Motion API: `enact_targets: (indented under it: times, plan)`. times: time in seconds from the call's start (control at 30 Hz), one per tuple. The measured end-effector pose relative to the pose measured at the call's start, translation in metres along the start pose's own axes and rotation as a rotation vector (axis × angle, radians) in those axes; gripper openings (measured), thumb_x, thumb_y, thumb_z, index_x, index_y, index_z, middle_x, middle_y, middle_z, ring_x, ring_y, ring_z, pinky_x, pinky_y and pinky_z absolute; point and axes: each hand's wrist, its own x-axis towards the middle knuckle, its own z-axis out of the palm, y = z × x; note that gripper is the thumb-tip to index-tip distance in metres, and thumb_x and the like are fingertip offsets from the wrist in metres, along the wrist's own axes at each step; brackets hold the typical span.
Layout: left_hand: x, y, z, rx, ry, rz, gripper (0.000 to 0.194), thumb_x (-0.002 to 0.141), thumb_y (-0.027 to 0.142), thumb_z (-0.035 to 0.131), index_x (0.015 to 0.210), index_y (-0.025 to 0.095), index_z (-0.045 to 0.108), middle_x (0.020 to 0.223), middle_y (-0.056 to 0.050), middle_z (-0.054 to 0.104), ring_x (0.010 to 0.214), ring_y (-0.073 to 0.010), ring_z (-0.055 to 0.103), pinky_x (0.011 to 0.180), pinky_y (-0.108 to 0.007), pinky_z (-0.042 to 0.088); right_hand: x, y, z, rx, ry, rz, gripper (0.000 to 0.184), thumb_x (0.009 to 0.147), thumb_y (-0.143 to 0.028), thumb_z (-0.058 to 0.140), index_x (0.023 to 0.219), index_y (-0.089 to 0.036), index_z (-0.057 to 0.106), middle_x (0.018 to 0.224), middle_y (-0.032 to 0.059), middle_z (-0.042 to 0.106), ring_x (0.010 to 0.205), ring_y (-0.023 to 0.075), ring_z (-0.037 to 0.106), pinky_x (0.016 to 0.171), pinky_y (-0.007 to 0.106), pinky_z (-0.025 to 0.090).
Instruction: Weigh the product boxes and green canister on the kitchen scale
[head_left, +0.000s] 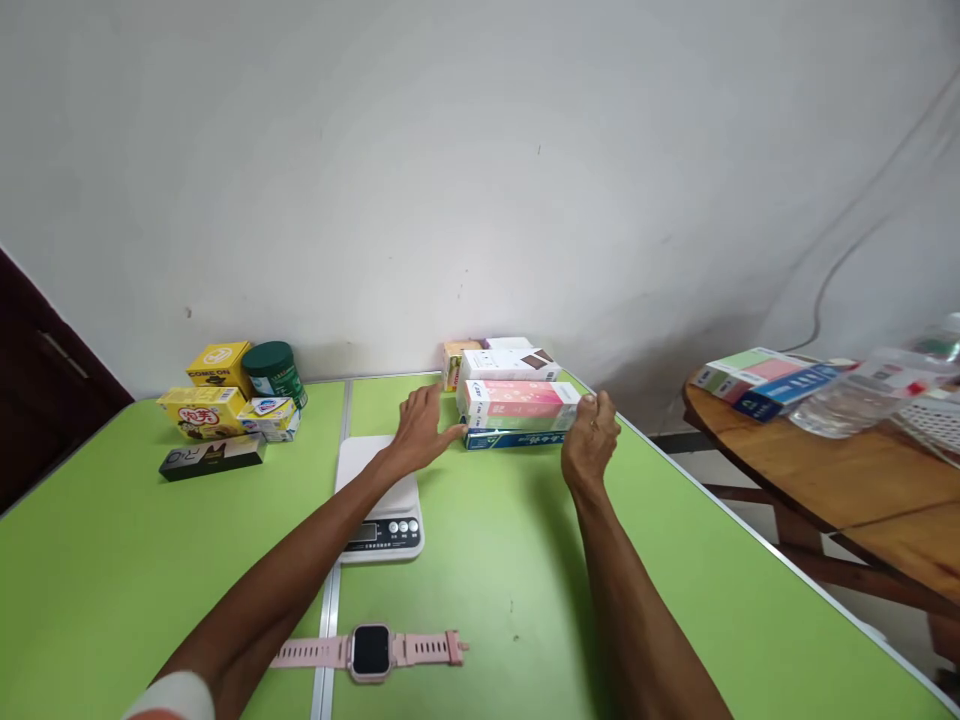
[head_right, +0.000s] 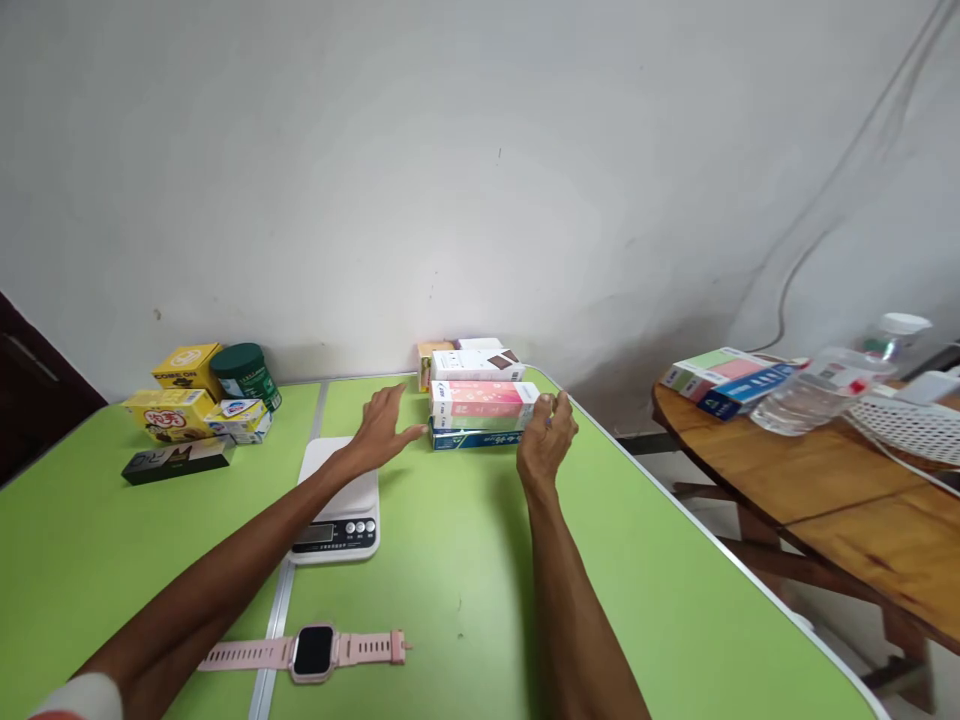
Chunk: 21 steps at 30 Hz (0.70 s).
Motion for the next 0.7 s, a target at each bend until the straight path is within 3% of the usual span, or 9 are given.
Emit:
enact_targets:
  times: [0.17, 0.4, 0.53, 0.7]
  plan:
    - [0.041, 0.013, 0.023, -0.112, -0.077, -0.015, 0.057, 0.094, 0.046, 0.064, 0.142, 0.017, 0.054, 0.144, -0.02, 0.061, 0.138, -0.0387, 0.052, 0.114, -0.059, 0.039, 0.006, 0.002, -0.004, -0.056, -0.119, -0.038, 0.088, 0.098, -0.075, 0.02, 0.136, -0.011, 0.066, 0.139, 0.0251, 0.065, 0.13, 0.0414, 0.056, 0.111, 0.059, 0.038]
    - [0.049, 0.011, 0.026, -0.343, -0.04, -0.054, 0.049, 0.085, 0.038, 0.078, 0.127, 0.016, 0.065, 0.135, -0.017, 0.069, 0.125, -0.0339, 0.064, 0.109, -0.051, 0.048, -0.001, -0.011, -0.016, -0.07, -0.153, -0.073, 0.089, 0.096, -0.076, 0.019, 0.128, -0.01, 0.07, 0.132, 0.0272, 0.068, 0.121, 0.0415, 0.059, 0.106, 0.059, 0.04]
    - [0.03, 0.017, 0.002, -0.392, -0.038, -0.082, 0.047, 0.083, 0.033, 0.08, 0.125, 0.017, 0.066, 0.135, -0.015, 0.069, 0.124, -0.0316, 0.065, 0.107, -0.049, 0.051, -0.014, -0.039, -0.031, -0.024, -0.132, -0.063, 0.087, 0.096, -0.076, 0.026, 0.131, -0.01, 0.07, 0.134, 0.0257, 0.068, 0.125, 0.0407, 0.058, 0.108, 0.059, 0.041]
    - [-0.032, -0.004, -0.061, -0.356, 0.013, -0.068, 0.052, 0.082, 0.035, 0.079, 0.129, 0.019, 0.064, 0.138, -0.013, 0.068, 0.126, -0.0302, 0.064, 0.105, -0.047, 0.053, -0.068, -0.081, -0.043, 0.076, -0.281, -0.136, 0.078, 0.099, -0.073, 0.033, 0.139, -0.015, 0.067, 0.144, 0.02, 0.065, 0.135, 0.0366, 0.057, 0.116, 0.056, 0.038]
